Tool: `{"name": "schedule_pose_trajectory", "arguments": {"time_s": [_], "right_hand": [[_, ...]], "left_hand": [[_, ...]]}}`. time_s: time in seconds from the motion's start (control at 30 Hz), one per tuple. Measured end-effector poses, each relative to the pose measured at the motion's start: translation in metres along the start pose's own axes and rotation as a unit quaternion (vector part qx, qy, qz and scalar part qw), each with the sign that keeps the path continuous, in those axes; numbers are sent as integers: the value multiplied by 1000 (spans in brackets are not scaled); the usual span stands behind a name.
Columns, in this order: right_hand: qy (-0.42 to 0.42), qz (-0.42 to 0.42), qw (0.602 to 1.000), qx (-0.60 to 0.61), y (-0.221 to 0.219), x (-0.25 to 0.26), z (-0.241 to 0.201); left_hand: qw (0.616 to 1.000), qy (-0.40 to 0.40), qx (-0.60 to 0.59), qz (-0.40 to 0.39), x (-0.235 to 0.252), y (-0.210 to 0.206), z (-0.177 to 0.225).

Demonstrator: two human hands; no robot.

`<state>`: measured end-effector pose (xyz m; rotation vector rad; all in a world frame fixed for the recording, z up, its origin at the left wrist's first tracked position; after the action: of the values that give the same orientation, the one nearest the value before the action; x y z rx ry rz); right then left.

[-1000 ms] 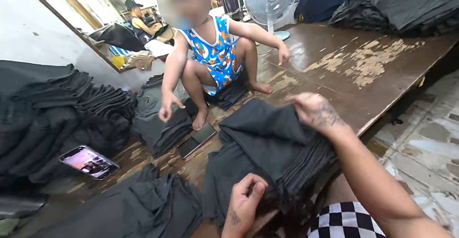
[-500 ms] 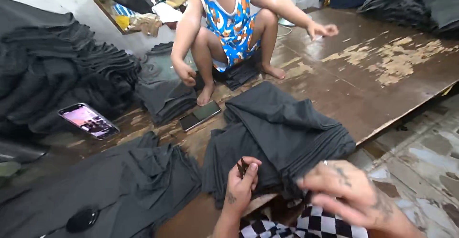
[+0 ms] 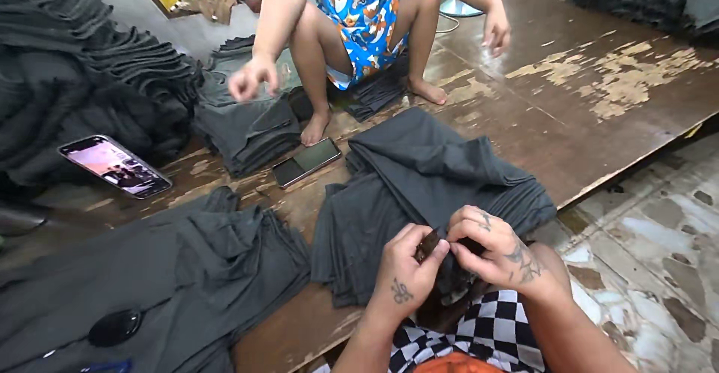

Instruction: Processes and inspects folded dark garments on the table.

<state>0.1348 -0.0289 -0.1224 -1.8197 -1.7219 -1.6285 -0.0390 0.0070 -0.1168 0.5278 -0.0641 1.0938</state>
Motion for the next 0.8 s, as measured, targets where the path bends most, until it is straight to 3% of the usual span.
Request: {"name": "schedule_pose_trajectory", "arguments": {"time_s": [0.2, 0.37, 0.53, 0.67, 0.8], "right_hand": [[-1, -4, 1000, 5, 4, -5, 2], [-12, -32, 997, -65, -2, 2, -12], [21, 80, 995, -60, -17, -8, -14], [-24, 110, 991, 69, -6, -23, -4], [-21, 118, 987, 108, -3, -27, 1]], "left_hand": [[994, -49, -23, -93, -1, 13, -10], [991, -88, -95, -33, -7, 15, -7], [979, -147, -87, -113, -13, 8, 2], [986, -110, 82, -97, -7, 21, 5], [964, -143, 212, -77, 2, 27, 6]]}}
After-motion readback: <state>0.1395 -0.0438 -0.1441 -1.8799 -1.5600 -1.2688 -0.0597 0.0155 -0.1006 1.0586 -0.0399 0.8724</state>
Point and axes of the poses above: each hand's wrist, its own x-axis towards the middle knuckle, its own y-axis out of the back of the hand, z = x × y, the point moved 2 cm from there along x, towards the middle knuckle, and after that the axes turned 4 degrees about y, right-handed, at the moved point
